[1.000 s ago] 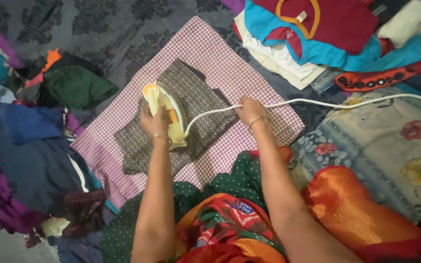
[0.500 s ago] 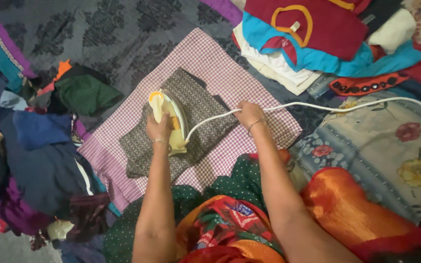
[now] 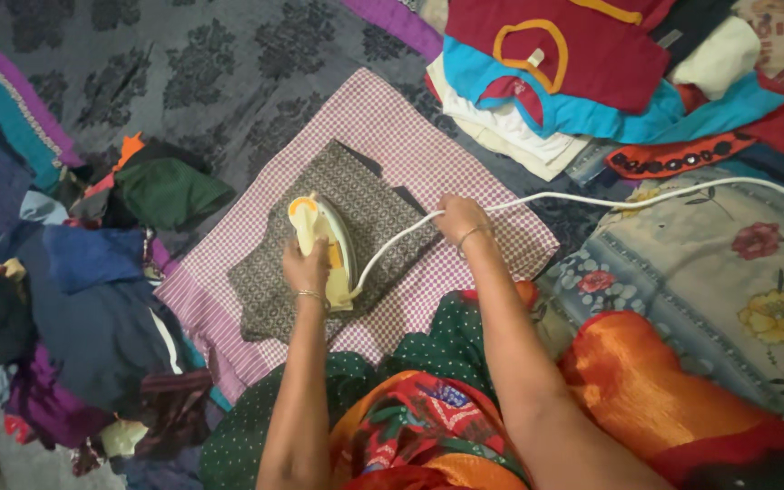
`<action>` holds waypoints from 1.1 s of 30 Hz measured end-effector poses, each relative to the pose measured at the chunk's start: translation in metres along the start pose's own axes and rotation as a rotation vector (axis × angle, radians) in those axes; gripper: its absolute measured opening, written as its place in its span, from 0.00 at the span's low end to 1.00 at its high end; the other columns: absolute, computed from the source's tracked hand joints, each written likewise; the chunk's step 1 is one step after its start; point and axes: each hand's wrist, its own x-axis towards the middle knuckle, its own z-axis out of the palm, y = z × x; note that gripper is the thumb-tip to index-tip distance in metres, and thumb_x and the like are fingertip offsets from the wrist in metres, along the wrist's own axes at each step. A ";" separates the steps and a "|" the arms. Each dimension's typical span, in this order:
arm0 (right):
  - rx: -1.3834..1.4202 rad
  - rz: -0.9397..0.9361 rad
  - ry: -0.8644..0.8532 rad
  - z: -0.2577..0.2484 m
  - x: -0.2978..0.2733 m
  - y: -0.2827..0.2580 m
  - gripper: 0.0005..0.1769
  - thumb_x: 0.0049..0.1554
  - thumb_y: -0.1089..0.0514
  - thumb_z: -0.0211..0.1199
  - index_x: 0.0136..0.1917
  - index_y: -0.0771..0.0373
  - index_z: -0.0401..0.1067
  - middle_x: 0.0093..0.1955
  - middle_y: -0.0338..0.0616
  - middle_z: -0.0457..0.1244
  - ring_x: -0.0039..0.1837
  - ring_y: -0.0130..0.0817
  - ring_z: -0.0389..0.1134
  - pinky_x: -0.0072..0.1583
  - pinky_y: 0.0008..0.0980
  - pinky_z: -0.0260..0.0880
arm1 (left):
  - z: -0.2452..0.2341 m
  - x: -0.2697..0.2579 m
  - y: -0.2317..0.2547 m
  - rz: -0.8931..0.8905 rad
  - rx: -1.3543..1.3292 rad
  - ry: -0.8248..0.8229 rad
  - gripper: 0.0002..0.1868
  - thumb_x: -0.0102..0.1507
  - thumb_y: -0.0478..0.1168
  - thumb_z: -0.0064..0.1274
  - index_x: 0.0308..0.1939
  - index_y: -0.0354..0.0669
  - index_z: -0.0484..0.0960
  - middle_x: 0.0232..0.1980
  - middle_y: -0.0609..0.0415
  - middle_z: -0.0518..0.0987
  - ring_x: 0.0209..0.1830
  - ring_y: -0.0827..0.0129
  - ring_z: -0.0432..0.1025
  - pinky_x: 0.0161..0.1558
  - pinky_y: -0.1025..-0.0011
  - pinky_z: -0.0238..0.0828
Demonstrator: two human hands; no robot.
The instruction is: The person irons a red t-shirt and then a patterned dark shirt on a checkered cloth laid on the floor. They use a handheld electric iron to smooth the garments, adjusting the fabric with their hands between passes.
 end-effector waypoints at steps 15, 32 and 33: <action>0.026 0.051 0.047 0.019 0.013 0.018 0.15 0.55 0.50 0.65 0.49 0.62 0.77 0.47 0.60 0.70 0.52 0.58 0.72 0.57 0.51 0.71 | 0.058 0.037 0.077 0.244 0.361 -0.193 0.23 0.60 0.49 0.63 0.52 0.38 0.81 0.42 0.43 0.86 0.39 0.59 0.83 0.42 0.62 0.77; 0.032 0.119 -0.004 -0.003 0.000 0.002 0.19 0.55 0.48 0.66 0.53 0.63 0.77 0.52 0.60 0.70 0.56 0.57 0.71 0.59 0.49 0.70 | 0.053 0.036 0.072 0.206 0.469 -0.215 0.22 0.61 0.49 0.62 0.51 0.40 0.78 0.38 0.43 0.85 0.36 0.56 0.82 0.42 0.59 0.77; 0.025 0.115 -0.004 -0.002 0.000 0.003 0.19 0.55 0.48 0.66 0.54 0.63 0.77 0.52 0.60 0.70 0.56 0.58 0.71 0.59 0.49 0.70 | 0.050 0.034 0.071 0.279 0.489 -0.199 0.22 0.61 0.50 0.64 0.51 0.39 0.78 0.39 0.43 0.85 0.37 0.54 0.81 0.42 0.59 0.76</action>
